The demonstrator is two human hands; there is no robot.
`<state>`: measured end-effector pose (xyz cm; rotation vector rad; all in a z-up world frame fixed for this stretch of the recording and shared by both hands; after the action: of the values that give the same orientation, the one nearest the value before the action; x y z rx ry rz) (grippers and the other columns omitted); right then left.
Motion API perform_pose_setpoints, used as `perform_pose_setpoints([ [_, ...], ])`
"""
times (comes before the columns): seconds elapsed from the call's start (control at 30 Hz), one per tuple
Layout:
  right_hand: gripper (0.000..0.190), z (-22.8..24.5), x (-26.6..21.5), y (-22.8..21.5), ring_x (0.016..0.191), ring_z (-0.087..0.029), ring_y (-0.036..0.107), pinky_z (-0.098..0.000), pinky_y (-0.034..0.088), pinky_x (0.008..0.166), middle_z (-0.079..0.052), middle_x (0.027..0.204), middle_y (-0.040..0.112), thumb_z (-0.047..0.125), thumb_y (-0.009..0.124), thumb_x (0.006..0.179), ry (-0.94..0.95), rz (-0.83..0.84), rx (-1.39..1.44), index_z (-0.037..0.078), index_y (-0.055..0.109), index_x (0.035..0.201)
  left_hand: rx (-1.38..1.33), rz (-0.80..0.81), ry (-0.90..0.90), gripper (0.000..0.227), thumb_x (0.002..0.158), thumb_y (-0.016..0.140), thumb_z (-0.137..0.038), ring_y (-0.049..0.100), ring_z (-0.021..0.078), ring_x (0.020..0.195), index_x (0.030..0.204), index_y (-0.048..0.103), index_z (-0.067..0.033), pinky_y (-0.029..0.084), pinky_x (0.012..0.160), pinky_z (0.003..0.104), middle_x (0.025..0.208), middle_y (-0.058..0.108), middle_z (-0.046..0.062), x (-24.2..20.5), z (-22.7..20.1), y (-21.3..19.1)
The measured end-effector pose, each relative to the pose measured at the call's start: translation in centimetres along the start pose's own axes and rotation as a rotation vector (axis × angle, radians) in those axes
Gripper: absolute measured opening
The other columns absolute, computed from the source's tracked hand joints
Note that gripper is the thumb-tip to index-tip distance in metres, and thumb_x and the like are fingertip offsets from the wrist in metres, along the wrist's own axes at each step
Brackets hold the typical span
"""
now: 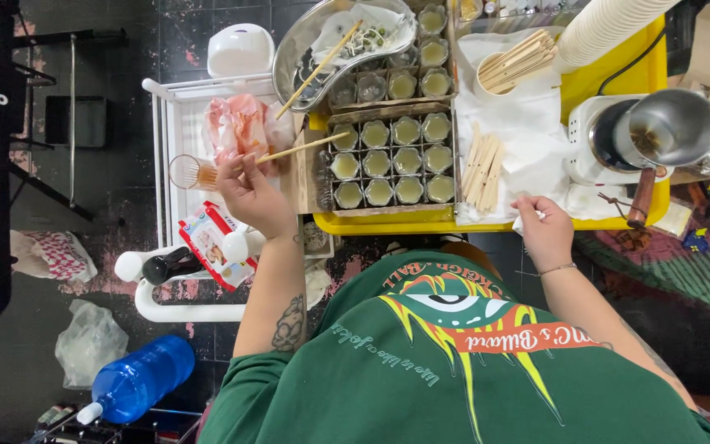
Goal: Wiping and cleaning wooden sticks/spatulas with a white cloth.
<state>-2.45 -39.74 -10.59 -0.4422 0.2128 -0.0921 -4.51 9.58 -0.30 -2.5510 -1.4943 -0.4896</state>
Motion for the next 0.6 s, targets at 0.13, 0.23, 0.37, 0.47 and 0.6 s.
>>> perform_pose_setpoints([
  [0.13, 0.022, -0.1, -0.1, 0.0, 0.082, -0.008, 0.063, -0.0251, 0.050, 0.076, -0.004, 0.090, 0.075, 0.024, 0.068, 0.103, 0.031, -0.002, -0.031, 0.003, 0.076, 0.099, 0.007, 0.001, -0.003, 0.011, 0.106, 0.064, -0.007, 0.066, 0.0106, 0.085, 0.113, 0.058, -0.0016, 0.061, 0.077, 0.026, 0.099, 0.068, 0.007, 0.0, 0.5, 0.2],
  [0.23, 0.023, 0.1, -0.2, -0.2, 0.084, -0.007, 0.064, -0.0243, 0.050, 0.079, -0.004, 0.092, 0.075, 0.024, 0.067, 0.104, -0.003, -0.018, -0.006, 0.003, 0.075, 0.099, 0.009, 0.011, 0.035, 0.012, 0.107, 0.063, -0.007, 0.066, 0.0115, 0.086, 0.115, 0.057, -0.0013, 0.061, 0.077, 0.027, 0.101, 0.069, 0.008, 0.2, 0.3, 0.3],
  [0.37, 0.022, 0.5, -0.3, -0.4, 0.083, -0.008, 0.064, -0.0242, 0.050, 0.078, -0.004, 0.091, 0.075, 0.023, 0.067, 0.103, -0.014, -0.008, -0.015, 0.003, 0.075, 0.100, -0.030, 0.031, 0.055, 0.012, 0.108, 0.061, -0.006, 0.072, 0.0155, 0.093, 0.117, 0.055, -0.0013, 0.063, 0.081, 0.029, 0.105, 0.070, 0.009, 0.3, -0.7, 0.3],
  [0.47, 0.022, 0.1, -0.1, -0.2, 0.082, -0.007, 0.063, -0.0242, 0.050, 0.077, -0.004, 0.090, 0.074, 0.023, 0.067, 0.103, 0.000, 0.002, -0.022, 0.003, 0.075, 0.099, -0.046, 0.039, 0.038, 0.012, 0.108, 0.060, -0.007, 0.074, 0.0171, 0.096, 0.118, 0.054, -0.0014, 0.063, 0.082, 0.029, 0.106, 0.070, 0.010, 0.4, -0.9, 0.3],
  [0.6, 0.022, 0.0, -0.1, -0.2, 0.080, -0.007, 0.061, -0.0245, 0.049, 0.076, -0.004, 0.090, 0.074, 0.023, 0.067, 0.103, 0.014, 0.006, 0.007, 0.003, 0.075, 0.100, -0.026, 0.038, 0.046, 0.013, 0.109, 0.060, -0.006, 0.072, 0.0173, 0.097, 0.119, 0.055, -0.0005, 0.064, 0.084, 0.030, 0.109, 0.068, 0.010, 0.1, -0.2, 0.3],
])
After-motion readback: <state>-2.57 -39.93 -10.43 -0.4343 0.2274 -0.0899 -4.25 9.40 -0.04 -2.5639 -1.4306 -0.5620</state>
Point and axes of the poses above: each hand's wrist, its own x-axis towards the middle knuckle, its own y-axis out of the palm, z = x × y, the point moved 5 cm from there along x, towards the middle knuckle
